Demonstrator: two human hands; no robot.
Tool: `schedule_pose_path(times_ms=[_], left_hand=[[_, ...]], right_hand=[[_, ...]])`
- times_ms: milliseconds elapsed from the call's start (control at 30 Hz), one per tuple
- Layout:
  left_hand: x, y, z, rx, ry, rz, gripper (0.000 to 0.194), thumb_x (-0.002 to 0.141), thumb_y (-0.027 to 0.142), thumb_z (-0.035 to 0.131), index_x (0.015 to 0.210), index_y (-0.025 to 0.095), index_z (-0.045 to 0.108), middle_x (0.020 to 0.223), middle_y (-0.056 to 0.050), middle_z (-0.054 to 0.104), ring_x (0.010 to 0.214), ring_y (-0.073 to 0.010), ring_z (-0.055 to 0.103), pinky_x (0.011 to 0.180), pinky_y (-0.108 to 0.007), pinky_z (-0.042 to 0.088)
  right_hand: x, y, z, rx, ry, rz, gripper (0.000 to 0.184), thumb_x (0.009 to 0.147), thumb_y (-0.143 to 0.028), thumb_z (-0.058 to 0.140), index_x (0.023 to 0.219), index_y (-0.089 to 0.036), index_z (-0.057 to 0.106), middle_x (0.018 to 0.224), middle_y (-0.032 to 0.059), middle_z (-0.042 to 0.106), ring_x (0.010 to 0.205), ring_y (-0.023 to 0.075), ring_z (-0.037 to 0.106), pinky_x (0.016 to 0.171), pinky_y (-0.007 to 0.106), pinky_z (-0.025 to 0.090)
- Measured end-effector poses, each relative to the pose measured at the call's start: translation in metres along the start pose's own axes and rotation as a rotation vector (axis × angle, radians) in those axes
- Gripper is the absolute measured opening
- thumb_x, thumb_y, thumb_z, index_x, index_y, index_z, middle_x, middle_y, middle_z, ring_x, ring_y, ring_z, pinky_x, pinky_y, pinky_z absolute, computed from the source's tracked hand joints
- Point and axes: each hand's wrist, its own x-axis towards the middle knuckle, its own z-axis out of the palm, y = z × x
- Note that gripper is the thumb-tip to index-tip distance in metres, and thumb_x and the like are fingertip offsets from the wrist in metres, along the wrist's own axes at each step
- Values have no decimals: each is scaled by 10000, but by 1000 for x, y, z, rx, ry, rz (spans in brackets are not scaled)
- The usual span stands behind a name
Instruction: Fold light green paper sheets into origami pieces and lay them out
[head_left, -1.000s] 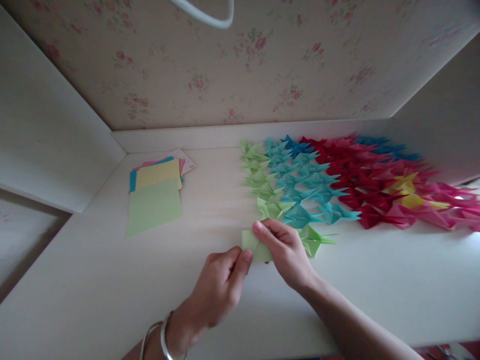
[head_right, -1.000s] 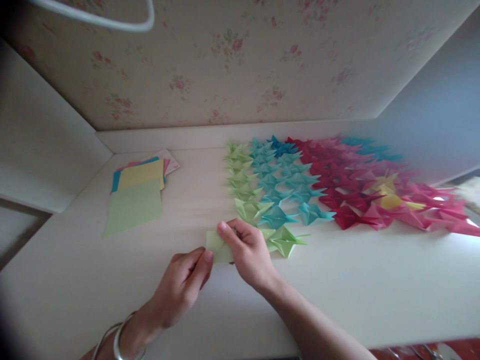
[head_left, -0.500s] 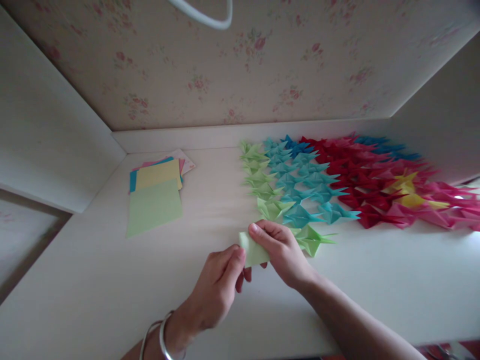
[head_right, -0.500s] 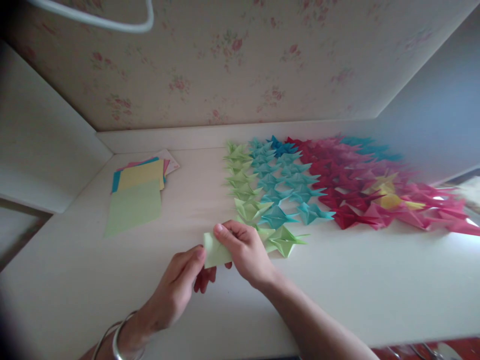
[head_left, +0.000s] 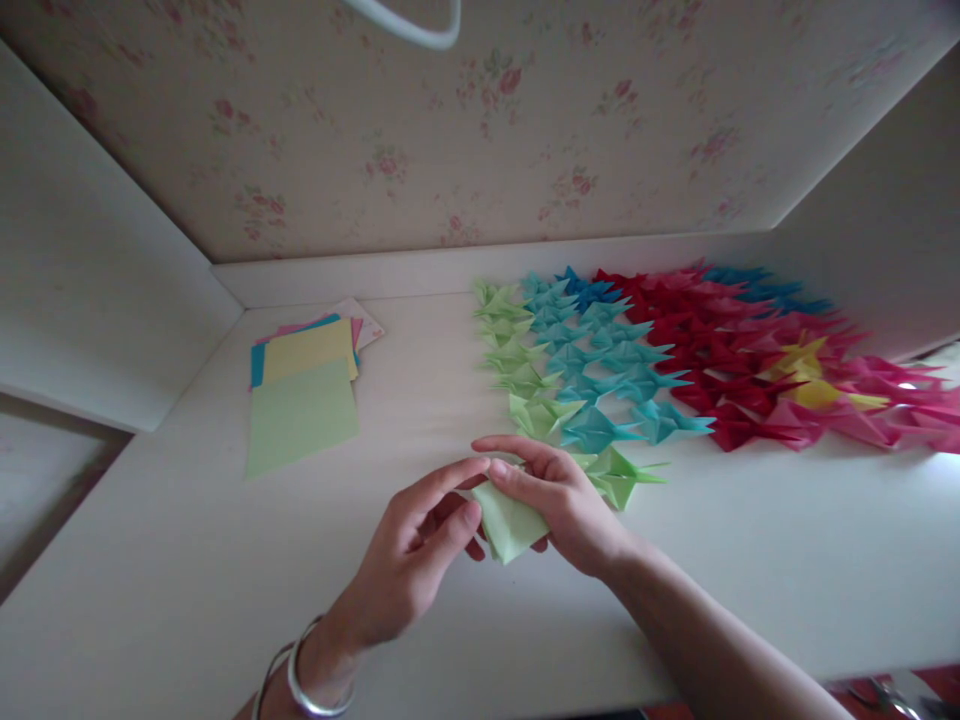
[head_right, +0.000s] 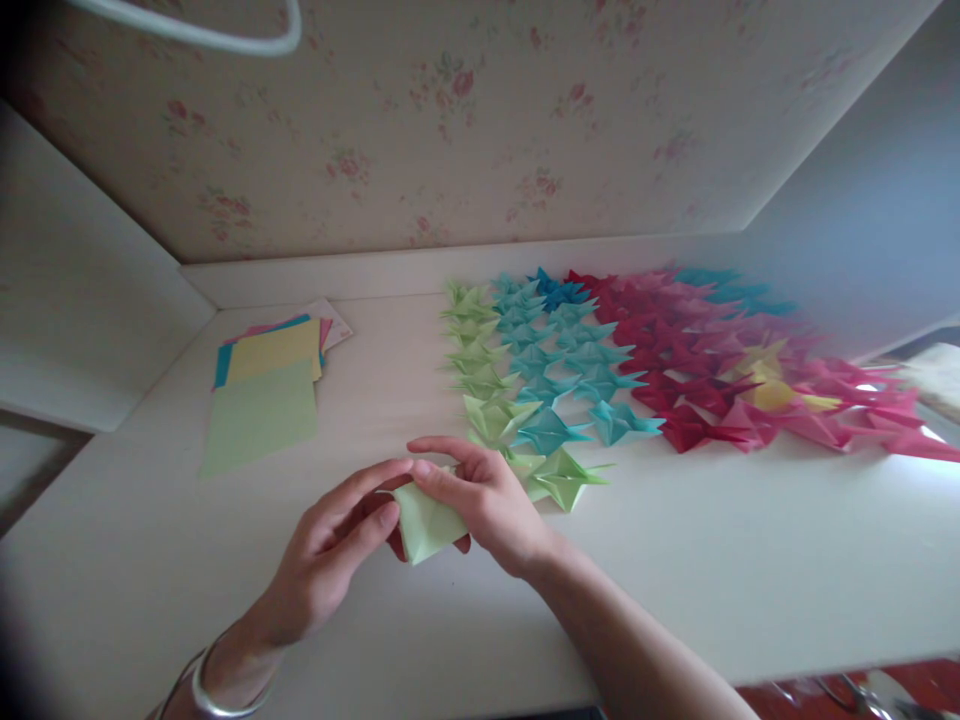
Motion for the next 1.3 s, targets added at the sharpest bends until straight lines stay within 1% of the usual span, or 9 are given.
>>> schedule_pose_path(times_ms=[133, 267, 467, 600, 733, 900, 1067, 1200, 1300], left_hand=[[1, 0, -1, 91, 42, 16, 253, 958, 328, 619, 1181, 257, 716, 937, -35, 729, 709, -137, 678, 638, -234, 573], [2, 0, 0, 120, 55, 6, 215, 937, 337, 645, 1083, 215, 744, 909, -47, 740, 676, -147, 692, 610, -243, 579], [3, 0, 2, 265, 171, 112, 172, 938, 321, 627, 960, 226, 768, 801, -27, 763, 620, -151, 697, 578, -231, 569], [1, -1, 1, 417, 350, 227, 150, 931, 268, 626, 967, 243, 769, 811, -11, 772, 611, -142, 700, 585, -219, 564], [0, -5, -2, 492, 459, 292, 155, 937, 237, 616, 1007, 243, 754, 880, -14, 777, 642, -137, 710, 616, -215, 567], [2, -5, -5, 464, 368, 330, 233, 925, 239, 648, 1144, 255, 725, 919, -23, 773, 681, -136, 704, 623, -205, 571], [4, -2, -6, 450, 278, 384, 189, 897, 205, 692, 1067, 244, 763, 1051, -60, 761, 919, -173, 716, 753, -211, 578], [7, -2, -7, 383, 260, 398, 149, 892, 207, 701, 1012, 245, 782, 986, -45, 764, 820, -145, 716, 654, -177, 561], [7, -2, -8, 376, 265, 419, 139, 879, 183, 714, 967, 253, 796, 949, -24, 779, 819, -137, 720, 697, -178, 560]], right_hand=[[0, -1, 2, -3, 34, -5, 514, 849, -541, 671, 1202, -167, 670, 553, -44, 601, 369, 75, 478, 296, 146, 347], [1, 2, 2, -77, 103, -25, 579, 892, -607, 577, 1288, -187, 626, 503, -77, 530, 349, 82, 448, 294, 152, 353], [0, 7, -2, -95, 56, -72, 605, 969, -644, 407, 1321, -186, 588, 486, -64, 533, 372, 116, 490, 356, 192, 394], [-4, 8, -7, -114, 37, -229, 538, 987, -606, 415, 1307, -213, 595, 629, -15, 624, 513, 141, 589, 493, 247, 489], [-8, 14, -9, -367, -33, -441, 404, 947, -479, 601, 1276, -249, 648, 820, 35, 686, 635, 158, 647, 590, 283, 539], [-7, 18, -8, -496, 20, -570, 233, 957, -313, 621, 1160, -259, 724, 919, 62, 696, 627, 136, 659, 546, 252, 537], [-7, 9, -6, -366, -40, -562, 217, 925, -233, 651, 1115, -261, 753, 919, 50, 711, 608, 116, 655, 545, 232, 543], [-7, 3, -7, -290, -82, -525, 192, 885, -198, 685, 1045, -232, 785, 823, 33, 702, 574, 107, 649, 520, 213, 533], [-7, 1, -8, -311, -98, -510, 176, 898, -214, 674, 1021, -221, 799, 764, 33, 704, 574, 113, 647, 518, 212, 533]])
